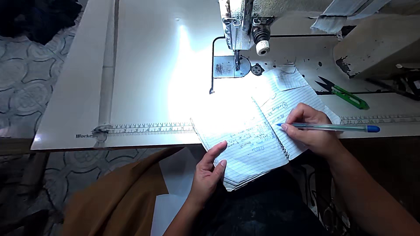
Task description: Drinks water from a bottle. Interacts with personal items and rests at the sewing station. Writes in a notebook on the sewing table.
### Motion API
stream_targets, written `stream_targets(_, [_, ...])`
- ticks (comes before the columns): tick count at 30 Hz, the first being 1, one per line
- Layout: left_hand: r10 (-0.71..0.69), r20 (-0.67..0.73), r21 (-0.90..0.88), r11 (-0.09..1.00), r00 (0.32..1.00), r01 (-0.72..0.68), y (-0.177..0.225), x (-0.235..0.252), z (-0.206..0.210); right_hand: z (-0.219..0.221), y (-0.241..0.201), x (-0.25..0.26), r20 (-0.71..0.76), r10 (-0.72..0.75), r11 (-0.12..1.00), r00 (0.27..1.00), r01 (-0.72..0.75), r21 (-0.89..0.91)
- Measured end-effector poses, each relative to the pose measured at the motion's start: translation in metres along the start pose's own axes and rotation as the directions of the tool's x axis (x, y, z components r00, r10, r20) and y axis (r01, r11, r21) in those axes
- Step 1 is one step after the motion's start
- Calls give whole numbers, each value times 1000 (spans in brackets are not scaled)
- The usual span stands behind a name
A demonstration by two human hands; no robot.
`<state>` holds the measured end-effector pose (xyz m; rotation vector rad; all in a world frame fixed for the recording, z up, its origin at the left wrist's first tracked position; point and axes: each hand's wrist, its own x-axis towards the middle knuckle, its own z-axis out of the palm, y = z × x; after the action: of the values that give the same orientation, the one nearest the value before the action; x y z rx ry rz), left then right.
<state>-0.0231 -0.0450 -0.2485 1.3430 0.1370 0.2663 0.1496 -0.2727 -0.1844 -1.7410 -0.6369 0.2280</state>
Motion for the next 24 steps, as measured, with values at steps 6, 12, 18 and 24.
stream_targets(6, [15,5,6,1000,1000,-15,-1,1,1,0,3,2,-29,-50,994,998,47,-103])
stream_targets(12, [19,11,6,1000,1000,-19,-1,1,0,7,7,7,-4,-73,996,997,73,-49])
stream_targets(18, [32,33,19,999,999,-33,-2,2,-2,7,7,7,43,-96,990,994,100,-100])
stream_targets(24, [36,35,22,999,999,-37,-2,2,-3,7,5,8,45,-68,990,997,73,-118])
